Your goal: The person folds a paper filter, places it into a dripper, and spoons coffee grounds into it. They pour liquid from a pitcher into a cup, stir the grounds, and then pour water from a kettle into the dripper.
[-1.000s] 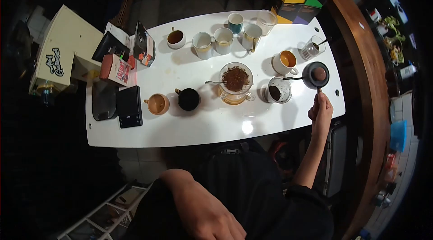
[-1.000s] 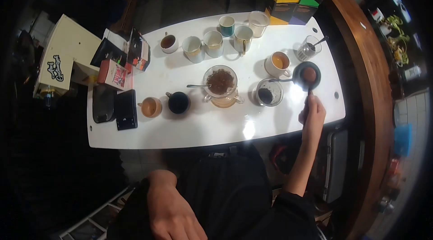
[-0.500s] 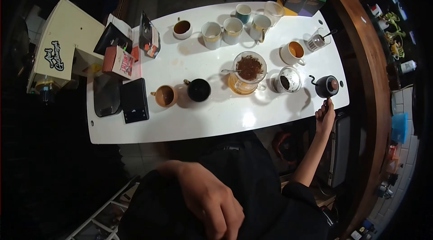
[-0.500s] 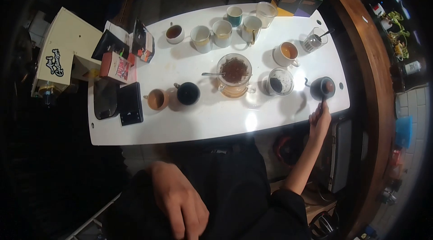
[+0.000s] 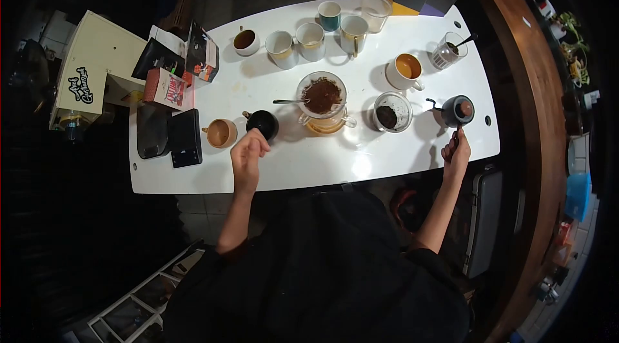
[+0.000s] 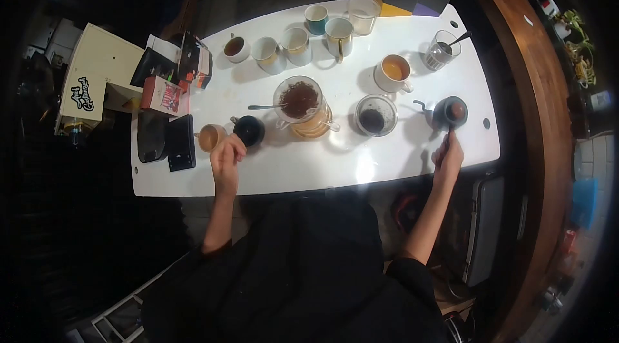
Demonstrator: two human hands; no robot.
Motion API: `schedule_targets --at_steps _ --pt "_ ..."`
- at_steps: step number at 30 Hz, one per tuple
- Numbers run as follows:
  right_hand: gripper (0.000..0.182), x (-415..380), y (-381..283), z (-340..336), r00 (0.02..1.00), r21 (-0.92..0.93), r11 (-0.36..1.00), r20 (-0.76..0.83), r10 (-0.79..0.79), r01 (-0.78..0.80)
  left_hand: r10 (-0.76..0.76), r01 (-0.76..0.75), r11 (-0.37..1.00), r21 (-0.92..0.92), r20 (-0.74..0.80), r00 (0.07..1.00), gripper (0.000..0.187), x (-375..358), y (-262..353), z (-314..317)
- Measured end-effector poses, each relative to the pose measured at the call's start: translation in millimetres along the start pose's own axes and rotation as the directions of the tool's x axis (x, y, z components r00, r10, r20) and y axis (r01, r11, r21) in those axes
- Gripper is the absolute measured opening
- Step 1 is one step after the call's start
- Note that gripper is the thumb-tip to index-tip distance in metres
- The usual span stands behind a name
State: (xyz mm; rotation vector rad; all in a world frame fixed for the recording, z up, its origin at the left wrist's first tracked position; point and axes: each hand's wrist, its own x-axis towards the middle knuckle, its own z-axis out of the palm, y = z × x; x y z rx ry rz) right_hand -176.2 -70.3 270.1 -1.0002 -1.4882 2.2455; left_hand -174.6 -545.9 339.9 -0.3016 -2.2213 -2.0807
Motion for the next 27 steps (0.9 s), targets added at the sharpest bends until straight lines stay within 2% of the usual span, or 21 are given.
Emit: schedule_targets --at_steps 2,5,6,9,13,14,20,27 --pt "0.03 5 -4 -5 0.999 -0.017 1.0 0.037 0.002 -0.001 0.016 -0.019 1.0 -0.018 -0.179 0.984 0.029 1 -14 4" --pt "0.03 19 0 -15 0.996 -0.049 0.999 0.085 -0.002 0.007 -0.015 0.019 1.0 0.013 -0.267 0.963 0.023 4 -12 28" --pt "0.028 23 0 -16 0.996 -0.054 0.998 0.089 -0.006 0.011 -0.047 0.034 0.998 -0.055 -0.259 0.965 0.018 5 -16 32" --pt "0.026 34 -2 -21 0.992 -0.079 0.997 0.123 0.005 0.004 -0.034 0.038 0.999 0.008 -0.29 0.957 0.023 4 -21 47" --pt "0.026 43 0 -20 0.989 -0.124 0.992 0.144 0.022 -0.004 -0.054 0.053 0.999 -0.011 -0.296 0.954 0.021 0 -26 57" --pt "0.026 44 -3 -20 0.989 -0.124 0.992 0.149 0.022 -0.004 -0.073 0.058 0.996 -0.066 -0.258 0.963 0.021 -3 -33 54" --pt "0.027 54 -1 -25 0.985 -0.201 0.98 0.17 0.037 -0.003 -0.088 0.082 0.996 -0.036 -0.238 0.967 0.027 -4 -39 52" --pt "0.027 61 3 -23 0.977 -0.204 0.979 0.207 0.053 -0.01 -0.092 0.084 0.995 -0.047 -0.219 0.971 0.03 3 -42 54"
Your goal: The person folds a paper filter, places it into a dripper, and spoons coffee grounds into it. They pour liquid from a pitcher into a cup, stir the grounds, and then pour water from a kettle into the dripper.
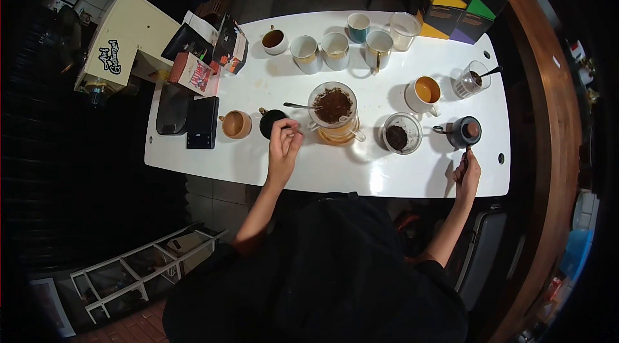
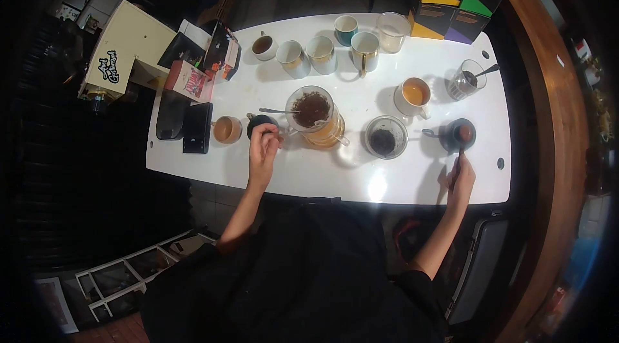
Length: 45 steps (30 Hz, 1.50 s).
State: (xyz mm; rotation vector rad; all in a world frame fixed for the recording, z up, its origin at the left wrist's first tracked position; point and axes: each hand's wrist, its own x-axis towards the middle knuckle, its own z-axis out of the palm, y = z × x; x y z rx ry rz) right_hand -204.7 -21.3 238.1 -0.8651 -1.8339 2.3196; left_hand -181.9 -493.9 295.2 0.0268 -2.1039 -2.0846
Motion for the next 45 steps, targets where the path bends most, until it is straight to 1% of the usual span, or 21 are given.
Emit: schedule_targets --at_steps 6,7,8,10,12,14,17,19,24,29,32,33,35,36,38,39,40,41,42,44,45 --pt "0.027 3 1 -2 1.0 -0.018 1.0 0.0 -0.003 0.003 0.065 -0.065 0.996 0.066 -0.004 0.998 0.041 5 -7 5" --pt "0.027 4 3 -2 1.0 -0.019 1.0 0.006 -0.012 0.012 0.094 -0.094 0.99 0.107 0.003 0.996 0.045 4 -8 7" --pt "0.027 5 3 -2 1.0 -0.014 1.0 0.01 -0.024 0.024 0.094 -0.092 0.985 0.145 -0.005 0.996 0.057 3 -17 8" --pt "0.027 2 2 2 1.0 -0.023 1.0 -0.011 -0.01 0.009 0.209 -0.202 0.951 0.235 -0.002 0.978 0.067 3 -13 19" --pt "0.027 2 2 3 1.0 -0.019 0.999 -0.017 -0.026 0.026 0.242 -0.235 0.926 0.295 0.014 0.97 0.078 2 -18 23" --pt "0.028 3 0 3 1.0 -0.051 0.999 0.004 0.005 -0.005 0.227 -0.215 0.932 0.29 -0.006 0.974 0.083 2 -23 26" --pt "0.029 7 3 -1 1.0 -0.075 0.997 -0.012 -0.011 0.011 0.256 -0.243 0.918 0.313 0.002 0.967 0.087 4 -25 26" --pt "0.03 13 3 -3 1.0 -0.081 0.996 -0.009 -0.021 0.02 0.231 -0.223 0.932 0.287 0.008 0.973 0.089 5 -24 27" --pt "0.03 16 7 -7 1.0 -0.02 1.0 -0.007 0.012 -0.012 0.231 -0.224 0.929 0.293 0.011 0.973 0.091 7 -23 29" --pt "0.031 12 1 -7 0.997 0.024 0.999 0.079 0.024 -0.026 0.226 -0.218 0.941 0.26 -0.001 0.974 0.095 8 -25 34" --pt "0.041 12 -6 -10 0.991 -0.137 0.988 0.099 0.085 -0.071 0.22 -0.208 0.945 0.254 -0.017 0.975 0.097 7 -27 35" --pt "0.041 9 -13 -9 0.991 -0.143 0.987 0.101 0.091 -0.076 0.225 -0.213 0.943 0.255 -0.02 0.974 0.098 7 -27 35" --pt "0.057 -1 -27 -7 0.991 -0.369 0.923 0.033 0.129 -0.108 0.23 -0.215 0.939 0.268 -0.025 0.973 0.097 6 -26 33" --pt "0.072 12 -15 -31 0.997 -0.519 0.851 -0.025 0.075 -0.077 0.245 -0.229 0.932 0.28 -0.025 0.969 0.096 5 -26 32" --pt "0.071 -22 -55 -6 0.962 -0.748 0.644 -0.266 -0.068 -0.161 0.247 -0.227 0.932 0.284 -0.036 0.968 0.097 5 -27 31" --pt "0.068 -29 -66 -6 0.93 -0.818 0.573 -0.249 -0.268 -0.054 0.249 -0.227 0.93 0.29 -0.038 0.968 0.098 5 -26 30" --pt "0.066 -39 -76 -7 0.864 -0.877 0.478 -0.214 -0.456 0.035 0.249 -0.228 0.928 0.296 -0.035 0.968 0.098 4 -25 29" --pt "0.057 -54 -97 6 0.853 -0.834 0.534 -0.174 -0.491 0.138 0.245 -0.222 0.93 0.293 -0.045 0.968 0.099 4 -25 29" --pt "0.039 -77 -123 36 0.841 -0.827 0.525 -0.131 -0.526 0.199 0.241 -0.219 0.932 0.29 -0.044 0.97 0.099 3 -26 30" --pt "0.028 -88 -134 76 0.723 -0.701 0.506 0.019 -0.691 0.503 0.217 -0.201 0.933 0.298 -0.02 0.976 0.104 3 -28 31" --pt "0.022 -91 -134 95 0.759 -0.631 0.552 0.093 -0.644 0.546 0.218 -0.203 0.934 0.296 -0.019 0.976 0.104 4 -29 33"
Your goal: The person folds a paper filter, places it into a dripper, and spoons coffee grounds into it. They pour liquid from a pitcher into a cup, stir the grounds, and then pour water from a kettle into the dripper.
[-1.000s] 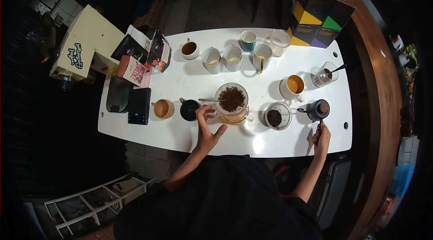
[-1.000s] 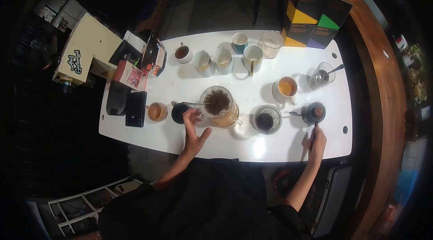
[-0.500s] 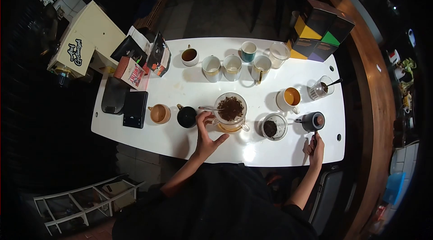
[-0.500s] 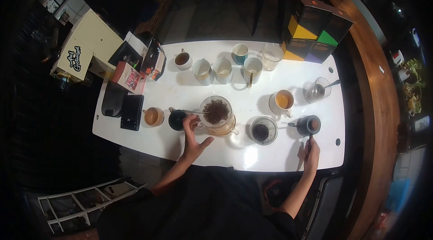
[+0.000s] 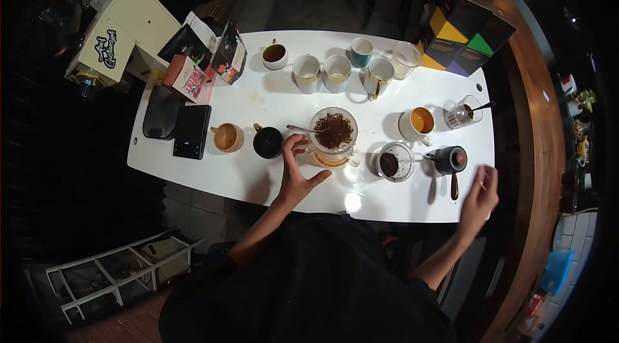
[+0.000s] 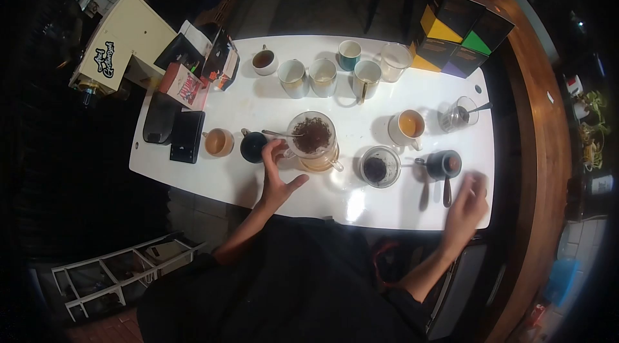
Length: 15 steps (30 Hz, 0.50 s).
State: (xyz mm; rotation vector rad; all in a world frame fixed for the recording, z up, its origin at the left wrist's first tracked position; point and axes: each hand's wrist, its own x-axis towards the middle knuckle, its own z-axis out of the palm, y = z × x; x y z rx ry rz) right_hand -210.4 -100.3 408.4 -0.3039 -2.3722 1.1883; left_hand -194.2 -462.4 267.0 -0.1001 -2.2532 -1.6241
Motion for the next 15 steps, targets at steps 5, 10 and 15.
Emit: schedule_targets --at_steps 5,10,15 --pt "0.02 -18 -81 94 0.784 0.296 0.896 0.443 -0.435 0.33 -0.003 0.003 1.0 0.0 0.003 1.0 0.109 5 -4 12" --pt "0.035 -22 -124 174 0.567 0.466 0.734 0.468 -0.678 0.494 -0.024 0.022 0.999 0.024 0.074 0.997 0.105 13 -14 21" --pt "0.025 -10 -127 207 0.326 0.463 0.674 0.626 -0.708 0.575 0.003 -0.004 1.0 0.014 0.059 0.998 0.098 11 -28 29"
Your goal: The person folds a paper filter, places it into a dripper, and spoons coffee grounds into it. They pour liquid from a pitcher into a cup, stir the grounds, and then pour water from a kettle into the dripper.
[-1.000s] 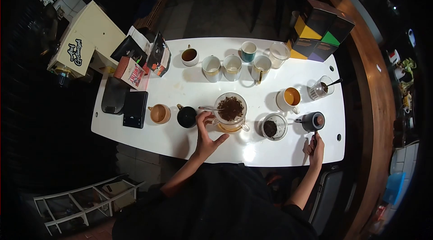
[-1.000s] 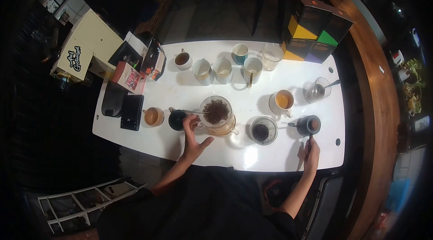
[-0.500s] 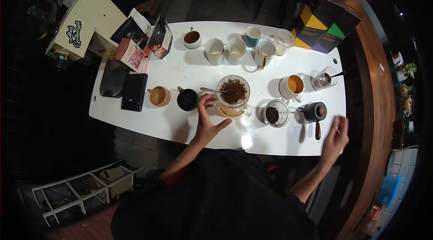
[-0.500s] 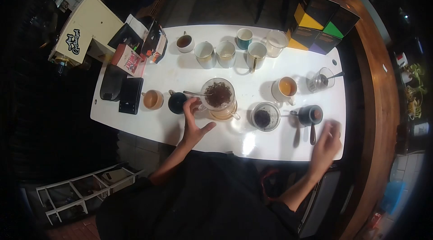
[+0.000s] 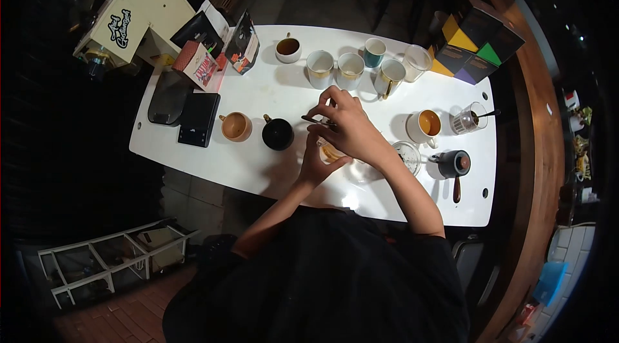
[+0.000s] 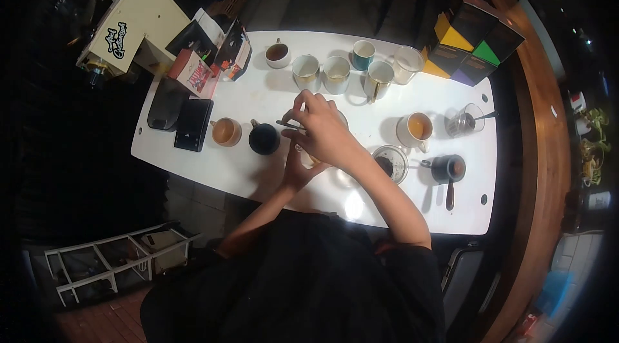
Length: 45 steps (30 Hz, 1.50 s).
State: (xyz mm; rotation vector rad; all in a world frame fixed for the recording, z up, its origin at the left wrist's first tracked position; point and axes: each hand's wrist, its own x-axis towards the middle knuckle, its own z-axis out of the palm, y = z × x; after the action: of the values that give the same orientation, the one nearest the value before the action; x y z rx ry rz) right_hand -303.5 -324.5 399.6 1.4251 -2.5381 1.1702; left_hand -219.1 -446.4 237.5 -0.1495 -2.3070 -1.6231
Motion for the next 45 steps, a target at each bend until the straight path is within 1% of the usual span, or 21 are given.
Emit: schedule_targets --at_steps 2,6,9,10,11,12,13,15,18,22,24,25,27,29,31,33,35,37,38,41,45 --pt "0.022 1 -1 -2 0.999 -0.001 1.0 0.05 -0.001 0.001 0.079 -0.078 0.996 0.048 -0.03 0.996 0.093 0 -3 -1" --pt "0.014 -1 -7 -12 0.992 -0.015 1.0 0.123 0.022 -0.021 0.111 -0.106 0.987 0.12 -0.035 0.993 0.09 1 -18 2" --pt "0.012 -6 -3 -17 0.992 0.085 0.994 0.117 0.055 -0.065 0.046 -0.046 0.997 0.06 0.006 0.999 0.089 7 -1 0" --pt "0.012 -8 -4 -20 0.991 0.084 0.994 0.119 0.056 -0.067 0.029 -0.029 0.999 -0.039 -0.007 1.0 0.087 9 5 1" --pt "0.012 -11 -7 -25 0.986 0.13 0.981 0.102 0.131 -0.144 0.011 -0.013 0.99 -0.138 -0.019 1.0 0.086 10 7 2" --pt "0.013 -14 -8 -28 0.975 0.175 0.96 0.087 0.205 -0.218 0.009 -0.012 0.99 -0.141 -0.02 1.0 0.086 10 6 3" --pt "0.013 -17 -5 -28 0.975 0.173 0.96 0.089 0.206 -0.219 0.02 -0.022 0.991 -0.128 -0.014 1.0 0.086 10 4 3" --pt "0.013 -24 2 -27 0.983 0.159 0.972 -0.026 0.181 -0.174 0.028 -0.028 0.993 -0.115 -0.008 1.0 0.086 11 0 4" --pt "0.013 -38 3 -33 0.982 0.062 0.981 -0.047 0.185 -0.182 -0.019 0.019 0.996 -0.086 0.001 1.0 0.088 9 -7 6" --pt "0.011 -55 -4 -33 0.974 0.063 0.977 -0.082 0.21 -0.205 -0.026 0.025 0.998 -0.049 -0.013 1.0 0.089 9 -8 8" --pt "0.009 -60 -9 -33 0.953 0.085 0.969 -0.182 0.244 -0.232 -0.012 0.012 1.0 -0.004 -0.012 1.0 0.089 9 -6 6" --pt "0.009 -63 -10 -32 0.954 0.087 0.969 -0.174 0.243 -0.231 -0.004 0.004 1.0 -0.001 -0.02 1.0 0.088 9 -6 6" --pt "0.01 -67 -10 -30 0.915 0.076 0.975 -0.338 0.221 -0.207 -0.003 0.003 1.0 0.002 -0.033 0.999 0.088 9 -9 6" --pt "0.01 -70 -9 -27 0.891 0.09 0.972 -0.39 0.233 -0.215 0.062 -0.06 0.989 0.132 -0.015 0.998 0.089 10 -12 6" --pt "0.008 -73 -5 -21 0.841 0.098 0.971 -0.484 0.24 -0.22 0.035 -0.033 0.997 0.072 -0.029 0.999 0.09 9 -17 8" --pt "0.007 -78 7 -11 0.81 0.152 0.957 -0.509 0.292 -0.249 0.008 -0.008 1.0 0.017 -0.042 0.999 0.09 8 -22 10" --pt "0.006 -81 11 -5 0.775 0.212 0.939 -0.53 0.344 -0.272 0.08 -0.075 0.991 0.108 -0.045 0.996 0.091 7 -29 11" --pt "0.005 -83 11 -2 0.736 0.312 0.883 -0.493 0.465 -0.35 0.076 -0.071 0.989 0.126 -0.042 0.996 0.091 5 -31 9" --pt "0.005 -82 11 -2 0.735 0.315 0.882 -0.491 0.468 -0.351 0.077 -0.071 0.988 0.14 -0.037 0.996 0.091 5 -32 10" --pt "0.004 -73 8 -1 0.816 0.261 0.931 -0.459 0.351 -0.254 0.084 -0.077 0.989 0.127 -0.048 0.995 0.088 5 -32 11" --pt "0.004 -68 5 -4 0.834 0.196 0.952 -0.464 0.3 -0.234 0.11 -0.101 0.981 0.166 -0.042 0.993 0.084 6 -32 10"
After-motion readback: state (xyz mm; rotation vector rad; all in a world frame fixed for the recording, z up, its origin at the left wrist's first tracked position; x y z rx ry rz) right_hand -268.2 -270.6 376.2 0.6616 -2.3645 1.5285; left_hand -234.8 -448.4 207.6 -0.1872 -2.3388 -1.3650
